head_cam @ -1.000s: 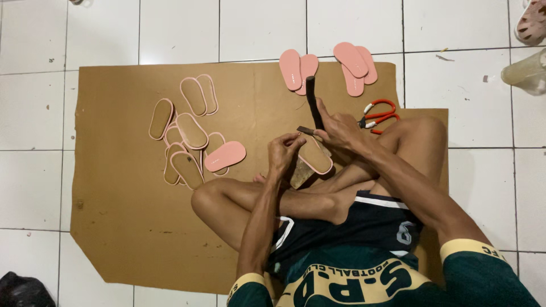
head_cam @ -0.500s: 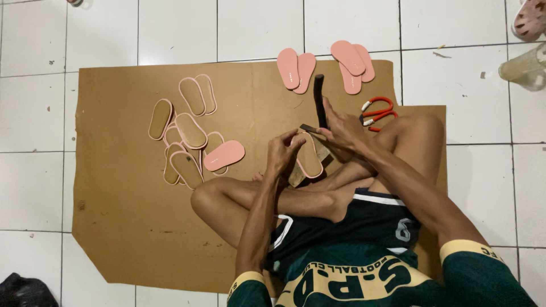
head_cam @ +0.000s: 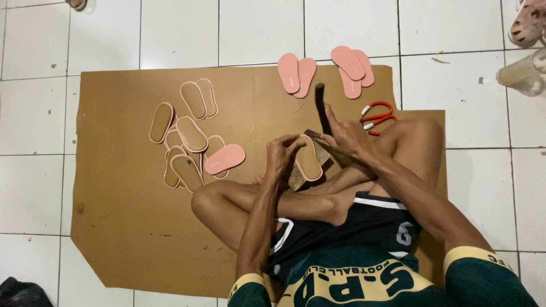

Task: The person sits on the floor and trims the edges of pink foam slipper insoles with a curved blade, holding each insole against a wooden block. Finished insoles are set aside on the cardboard while more are picked up and trimmed one at a time.

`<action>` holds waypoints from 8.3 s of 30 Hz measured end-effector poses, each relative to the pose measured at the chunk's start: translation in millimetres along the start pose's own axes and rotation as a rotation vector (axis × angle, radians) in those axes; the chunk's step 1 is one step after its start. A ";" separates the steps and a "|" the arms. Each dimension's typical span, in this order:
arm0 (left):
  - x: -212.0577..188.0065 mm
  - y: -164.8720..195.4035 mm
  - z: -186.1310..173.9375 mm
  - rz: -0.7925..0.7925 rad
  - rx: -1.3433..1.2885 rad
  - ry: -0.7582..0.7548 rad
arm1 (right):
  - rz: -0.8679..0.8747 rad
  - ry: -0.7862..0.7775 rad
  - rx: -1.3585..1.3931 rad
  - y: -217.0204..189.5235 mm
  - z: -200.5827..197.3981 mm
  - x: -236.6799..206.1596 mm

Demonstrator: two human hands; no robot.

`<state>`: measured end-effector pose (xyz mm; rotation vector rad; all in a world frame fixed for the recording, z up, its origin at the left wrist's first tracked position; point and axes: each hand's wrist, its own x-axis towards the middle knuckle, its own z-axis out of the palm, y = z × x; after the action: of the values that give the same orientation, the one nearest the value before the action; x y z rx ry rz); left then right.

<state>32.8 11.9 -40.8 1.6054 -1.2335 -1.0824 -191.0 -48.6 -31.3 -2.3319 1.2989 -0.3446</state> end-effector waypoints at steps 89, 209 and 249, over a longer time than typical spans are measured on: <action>-0.9 -11.1 1.6 0.021 0.077 0.004 | -0.121 0.017 -0.016 6.9 6.5 33.2; -15.9 15.8 -9.8 0.088 0.075 -0.002 | -0.027 0.076 -0.025 -7.4 -8.5 2.0; -19.4 26.6 -5.5 -0.121 -0.019 0.058 | -0.134 -0.031 -0.110 -26.3 1.4 15.3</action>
<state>27.9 26.6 -11.2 1.7033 -1.0972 -1.1113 -162.9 -49.1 -19.5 -2.5136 1.1781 -0.2841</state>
